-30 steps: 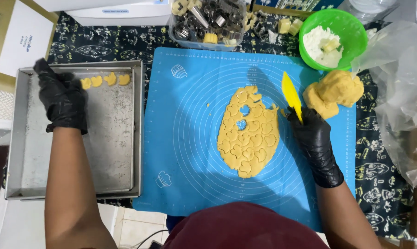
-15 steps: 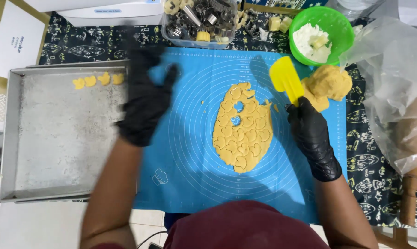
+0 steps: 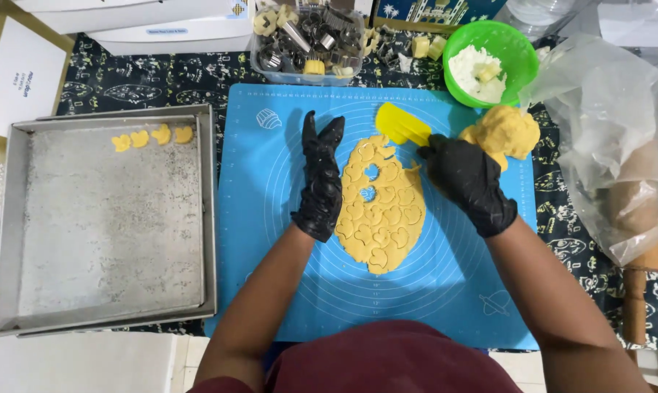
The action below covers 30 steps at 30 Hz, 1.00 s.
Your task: Lifting cut-out cookie dough shapes from a mat and placing them on a baking tray using a spatula.
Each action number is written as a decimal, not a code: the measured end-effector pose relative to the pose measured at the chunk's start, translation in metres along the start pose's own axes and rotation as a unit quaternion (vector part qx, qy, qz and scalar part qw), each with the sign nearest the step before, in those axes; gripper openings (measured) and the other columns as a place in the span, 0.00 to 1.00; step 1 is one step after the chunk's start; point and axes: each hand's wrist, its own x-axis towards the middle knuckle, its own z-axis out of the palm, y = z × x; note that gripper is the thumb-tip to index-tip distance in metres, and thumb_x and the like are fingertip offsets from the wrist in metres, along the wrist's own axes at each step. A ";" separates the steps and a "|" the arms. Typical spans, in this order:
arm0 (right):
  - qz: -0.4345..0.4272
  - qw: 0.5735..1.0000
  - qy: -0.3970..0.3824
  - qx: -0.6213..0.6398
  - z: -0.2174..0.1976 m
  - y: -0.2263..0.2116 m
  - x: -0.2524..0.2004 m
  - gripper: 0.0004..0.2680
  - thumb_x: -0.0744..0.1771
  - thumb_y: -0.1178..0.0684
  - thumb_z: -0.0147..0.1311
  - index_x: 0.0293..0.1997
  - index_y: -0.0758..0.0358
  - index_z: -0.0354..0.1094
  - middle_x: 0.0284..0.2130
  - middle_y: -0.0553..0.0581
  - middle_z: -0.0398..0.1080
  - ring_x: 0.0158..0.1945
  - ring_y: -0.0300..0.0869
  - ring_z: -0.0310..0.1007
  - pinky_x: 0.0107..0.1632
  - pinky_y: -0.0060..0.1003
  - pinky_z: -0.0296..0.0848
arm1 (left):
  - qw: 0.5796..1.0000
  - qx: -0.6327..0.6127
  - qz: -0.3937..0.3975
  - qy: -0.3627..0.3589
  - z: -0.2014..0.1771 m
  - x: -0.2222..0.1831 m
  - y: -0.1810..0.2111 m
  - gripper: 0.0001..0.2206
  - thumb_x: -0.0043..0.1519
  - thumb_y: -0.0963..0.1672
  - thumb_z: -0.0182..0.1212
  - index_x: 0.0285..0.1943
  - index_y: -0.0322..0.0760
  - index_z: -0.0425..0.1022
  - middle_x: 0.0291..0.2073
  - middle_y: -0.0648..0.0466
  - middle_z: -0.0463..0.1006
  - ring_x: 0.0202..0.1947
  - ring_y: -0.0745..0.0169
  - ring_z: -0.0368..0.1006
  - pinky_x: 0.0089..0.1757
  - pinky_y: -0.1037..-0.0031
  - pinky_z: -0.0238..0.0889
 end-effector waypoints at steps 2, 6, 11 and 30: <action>-0.015 1.000 0.006 -0.017 -0.007 -0.002 0.003 0.12 0.72 0.42 0.50 0.56 0.55 0.72 0.34 0.58 0.76 0.41 0.54 0.79 0.39 0.46 0.75 | 0.905 0.414 0.077 0.062 -0.014 -0.001 0.000 0.27 0.75 0.51 0.40 0.83 0.51 0.36 0.78 0.37 0.51 0.79 0.42 0.48 0.71 0.60 0.50; -0.088 0.990 0.051 -0.099 -0.022 -0.001 0.019 0.14 0.72 0.37 0.50 0.53 0.50 0.77 0.30 0.50 0.75 0.34 0.47 0.80 0.27 0.42 0.70 | 0.995 0.098 0.017 0.013 -0.005 0.002 -0.001 0.26 0.76 0.48 0.40 0.83 0.56 0.38 0.77 0.48 0.50 0.65 0.56 0.67 0.59 0.66 0.65; -0.164 0.966 0.015 0.202 0.011 0.039 0.018 0.17 0.68 0.53 0.57 0.64 0.66 0.68 0.46 0.73 0.74 0.50 0.68 0.73 0.52 0.57 0.75 | 0.888 0.445 0.094 0.069 0.001 -0.001 -0.002 0.30 0.74 0.50 0.44 0.83 0.48 0.37 0.72 0.38 0.62 0.73 0.46 0.60 0.64 0.65 0.59; -0.268 0.944 -0.031 0.192 0.053 0.058 -0.004 0.14 0.68 0.56 0.49 0.60 0.60 0.71 0.53 0.71 0.73 0.54 0.63 0.75 0.48 0.54 0.78 | 0.922 0.348 -0.014 0.168 0.014 0.013 0.006 0.34 0.66 0.42 0.57 0.81 0.48 0.46 0.67 0.33 0.68 0.62 0.36 0.72 0.51 0.64 0.76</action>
